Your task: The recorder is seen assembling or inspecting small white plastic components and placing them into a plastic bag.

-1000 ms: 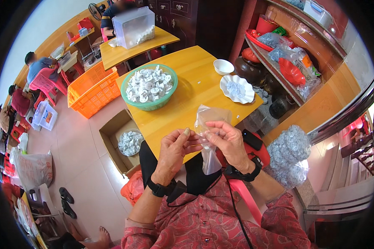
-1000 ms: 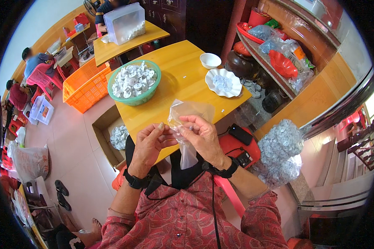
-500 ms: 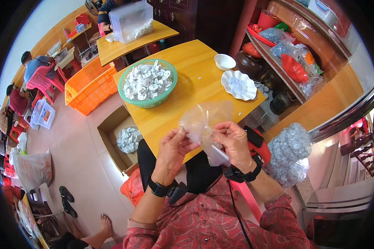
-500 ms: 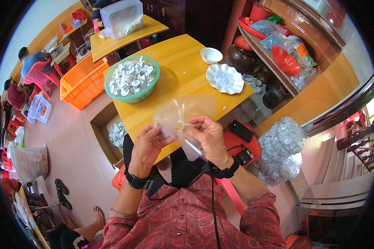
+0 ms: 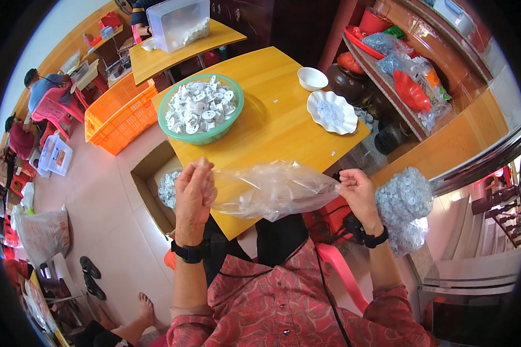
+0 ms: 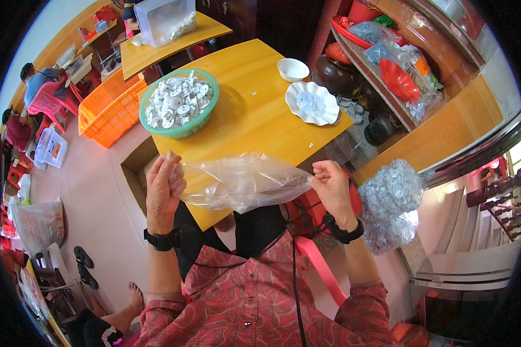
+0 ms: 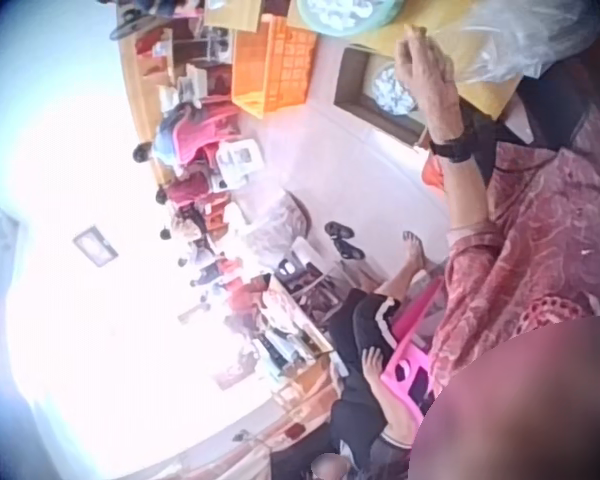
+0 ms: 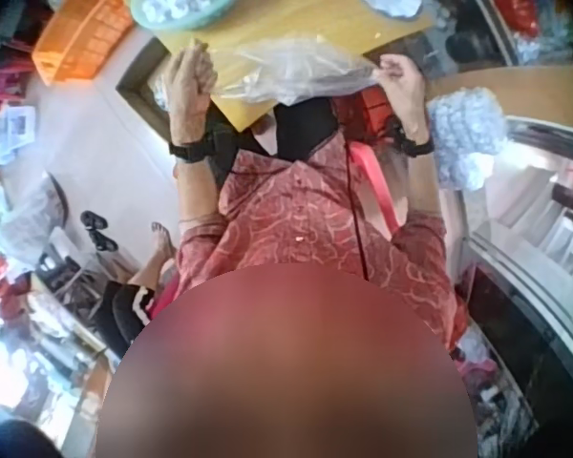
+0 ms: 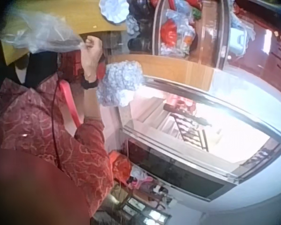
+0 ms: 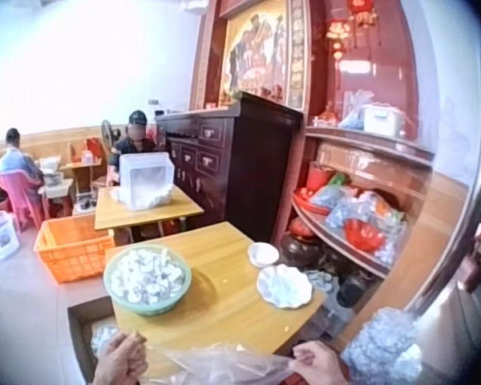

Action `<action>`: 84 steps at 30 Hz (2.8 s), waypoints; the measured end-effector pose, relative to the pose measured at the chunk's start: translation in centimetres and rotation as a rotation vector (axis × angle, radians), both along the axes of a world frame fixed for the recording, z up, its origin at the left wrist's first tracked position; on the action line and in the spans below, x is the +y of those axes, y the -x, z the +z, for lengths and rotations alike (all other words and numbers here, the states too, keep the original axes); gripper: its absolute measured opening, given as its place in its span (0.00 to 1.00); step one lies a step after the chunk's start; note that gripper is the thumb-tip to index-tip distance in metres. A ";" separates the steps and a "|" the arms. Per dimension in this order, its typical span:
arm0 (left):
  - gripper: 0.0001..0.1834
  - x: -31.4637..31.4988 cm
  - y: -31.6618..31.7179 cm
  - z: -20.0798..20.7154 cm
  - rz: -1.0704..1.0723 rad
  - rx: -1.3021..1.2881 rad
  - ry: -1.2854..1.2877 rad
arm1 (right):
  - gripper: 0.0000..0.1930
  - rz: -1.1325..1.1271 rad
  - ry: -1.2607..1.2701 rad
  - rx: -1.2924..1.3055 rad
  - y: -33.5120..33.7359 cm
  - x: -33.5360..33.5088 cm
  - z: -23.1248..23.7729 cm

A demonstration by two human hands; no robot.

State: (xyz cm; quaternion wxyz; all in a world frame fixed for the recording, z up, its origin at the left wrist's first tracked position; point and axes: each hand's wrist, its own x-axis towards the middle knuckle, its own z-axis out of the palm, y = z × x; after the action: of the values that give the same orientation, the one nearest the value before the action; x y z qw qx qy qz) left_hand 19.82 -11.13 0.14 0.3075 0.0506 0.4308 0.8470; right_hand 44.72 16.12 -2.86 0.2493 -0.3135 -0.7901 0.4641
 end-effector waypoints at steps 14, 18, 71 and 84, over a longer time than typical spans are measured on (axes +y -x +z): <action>0.11 1.8 -3.3 2.7 -0.302 0.830 0.266 | 0.13 0.477 -0.376 -0.134 6.8 -7.0 5.1; 0.14 0.9 -3.8 1.7 -0.101 1.479 0.820 | 0.07 0.296 0.665 0.208 7.2 -6.1 7.4; 0.17 1.0 -4.7 3.8 0.612 1.585 0.763 | 0.08 0.694 0.215 0.074 1.0 -3.8 13.0; 0.34 1.5 -3.6 8.9 0.514 1.660 0.865 | 0.10 0.097 -1.228 -0.008 1.9 -2.3 13.1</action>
State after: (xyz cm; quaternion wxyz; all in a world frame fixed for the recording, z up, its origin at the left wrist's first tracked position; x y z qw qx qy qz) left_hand 23.47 -9.58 8.99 -0.2966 0.4190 0.7829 0.3514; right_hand 42.83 13.82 10.21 0.3598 -0.0783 -0.9274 -0.0660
